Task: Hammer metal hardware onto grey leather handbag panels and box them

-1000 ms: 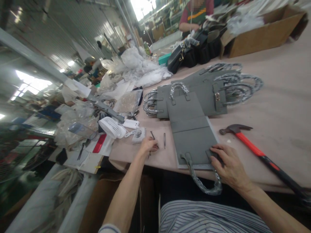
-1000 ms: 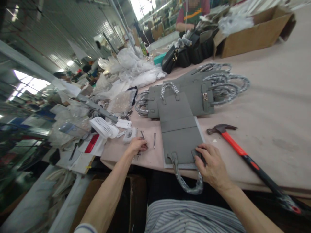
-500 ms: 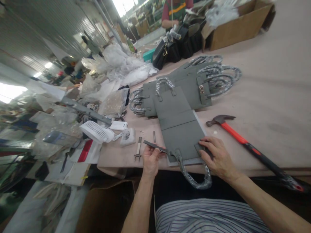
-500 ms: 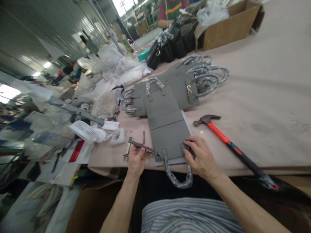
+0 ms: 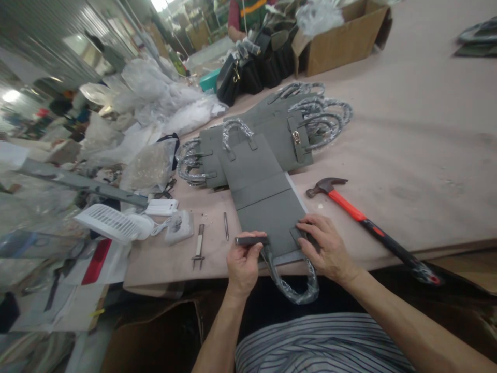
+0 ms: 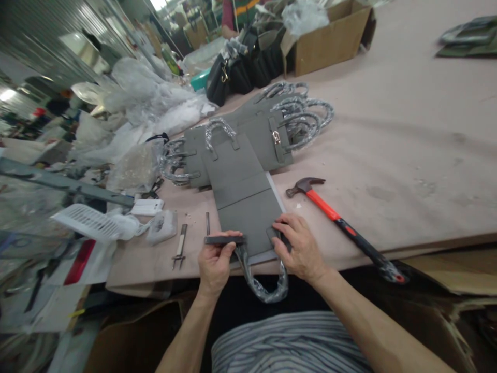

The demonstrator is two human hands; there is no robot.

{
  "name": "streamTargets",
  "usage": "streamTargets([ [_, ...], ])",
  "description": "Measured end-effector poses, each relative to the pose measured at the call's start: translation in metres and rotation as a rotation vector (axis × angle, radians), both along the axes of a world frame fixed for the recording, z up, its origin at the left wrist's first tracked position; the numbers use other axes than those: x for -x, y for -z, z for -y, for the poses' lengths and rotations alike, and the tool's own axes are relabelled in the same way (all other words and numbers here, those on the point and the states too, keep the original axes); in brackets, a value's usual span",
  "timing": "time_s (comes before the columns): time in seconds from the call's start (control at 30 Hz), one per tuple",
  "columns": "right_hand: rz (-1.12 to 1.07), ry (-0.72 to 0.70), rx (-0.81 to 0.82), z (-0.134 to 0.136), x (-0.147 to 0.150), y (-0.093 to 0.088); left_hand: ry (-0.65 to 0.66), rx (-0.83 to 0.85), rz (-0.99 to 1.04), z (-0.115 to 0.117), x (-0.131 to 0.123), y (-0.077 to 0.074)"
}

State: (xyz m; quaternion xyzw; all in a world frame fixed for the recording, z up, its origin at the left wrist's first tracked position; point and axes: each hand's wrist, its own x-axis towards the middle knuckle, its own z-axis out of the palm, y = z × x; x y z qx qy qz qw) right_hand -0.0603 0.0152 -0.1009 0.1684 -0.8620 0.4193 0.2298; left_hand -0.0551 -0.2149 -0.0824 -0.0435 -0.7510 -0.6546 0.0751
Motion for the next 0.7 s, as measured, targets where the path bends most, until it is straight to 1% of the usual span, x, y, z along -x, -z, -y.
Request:
streamTargets([
  [0.17,-0.009,-0.012,0.002,0.0,0.0005,-0.0006,0.007,0.141,-0.044,-0.0012,-0.0018,0.0062],
  [0.33,-0.004,-0.026,-0.01,-0.0006,0.0002,0.0005,0.002,0.277,-0.095,-0.0001,-0.001,0.0037],
  [0.4,-0.003,-0.03,-0.012,-0.0007,0.0003,0.0008,-0.001,0.306,-0.11,-0.0002,-0.0011,0.0031],
  [0.47,0.0,-0.033,-0.012,-0.0006,0.0006,0.0007,-0.011,0.296,-0.106,-0.0005,-0.0019,0.0039],
  [0.6,-0.003,-0.034,-0.013,-0.0004,0.0012,-0.0001,-0.021,0.209,-0.038,-0.0006,-0.0036,0.0074],
  [0.7,-0.004,-0.032,-0.02,0.0002,0.0019,-0.0002,-0.006,0.183,-0.019,-0.0013,-0.0027,0.008],
])
